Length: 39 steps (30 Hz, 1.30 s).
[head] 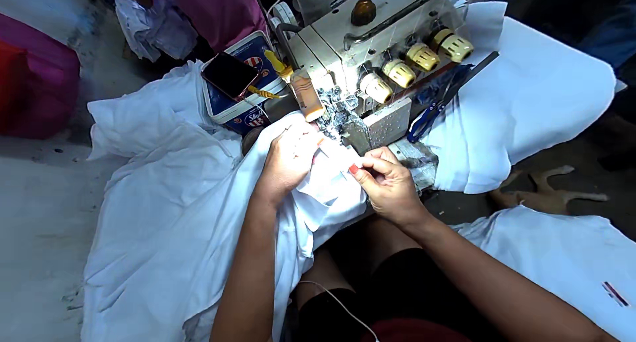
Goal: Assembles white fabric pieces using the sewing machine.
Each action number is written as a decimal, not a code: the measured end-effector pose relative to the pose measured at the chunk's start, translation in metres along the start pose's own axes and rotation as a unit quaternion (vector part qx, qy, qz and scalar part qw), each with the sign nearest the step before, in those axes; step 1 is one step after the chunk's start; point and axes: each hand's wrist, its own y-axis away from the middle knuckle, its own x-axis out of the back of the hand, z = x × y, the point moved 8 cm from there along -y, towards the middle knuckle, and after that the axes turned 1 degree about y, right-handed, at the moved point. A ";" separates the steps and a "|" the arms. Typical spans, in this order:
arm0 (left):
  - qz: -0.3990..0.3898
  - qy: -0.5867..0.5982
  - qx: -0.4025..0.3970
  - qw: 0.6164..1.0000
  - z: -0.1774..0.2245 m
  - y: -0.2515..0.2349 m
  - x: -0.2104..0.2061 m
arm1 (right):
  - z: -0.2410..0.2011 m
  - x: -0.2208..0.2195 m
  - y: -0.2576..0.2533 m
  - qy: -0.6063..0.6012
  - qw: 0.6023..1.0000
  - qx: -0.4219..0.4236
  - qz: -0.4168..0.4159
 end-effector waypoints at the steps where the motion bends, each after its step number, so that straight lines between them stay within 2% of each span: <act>1: -0.014 0.009 0.005 1.000 0.002 0.004 0.000 | -0.001 -0.001 0.003 -0.003 1.000 -0.009 -0.007; 4: -0.028 -0.008 0.010 1.000 0.009 0.010 0.000 | -0.001 -0.004 0.012 -0.008 0.999 -0.036 -0.022; 8: -0.018 -0.117 -0.020 0.993 0.016 0.010 -0.004 | 0.004 -0.005 0.015 -0.005 0.999 -0.049 -0.015; 10: 0.001 -0.145 0.003 0.989 0.017 0.007 -0.008 | 0.004 -0.004 0.014 -0.013 0.998 -0.058 -0.002; 14: 0.087 -0.100 0.098 0.986 0.005 -0.006 -0.008 | -0.004 -0.004 0.008 -0.004 0.999 -0.033 0.028; 19: 0.146 -0.060 0.142 0.977 -0.005 -0.018 -0.003 | -0.009 -0.006 -0.008 0.057 0.998 0.012 0.038; 25: 0.160 -0.066 0.132 0.976 -0.007 -0.017 -0.005 | -0.009 -0.004 -0.010 0.106 0.993 0.046 0.017; 32: 0.183 -0.101 0.101 0.973 -0.006 -0.022 -0.003 | -0.007 -0.003 -0.020 0.115 0.993 -0.011 0.000; 36: 0.173 -0.178 0.106 0.963 -0.007 -0.019 0.006 | -0.005 -0.002 -0.025 0.109 0.994 -0.029 -0.002; 39: 0.168 -0.289 0.058 0.941 0.031 0.022 0.022 | -0.004 -0.002 -0.025 0.102 0.994 -0.036 -0.009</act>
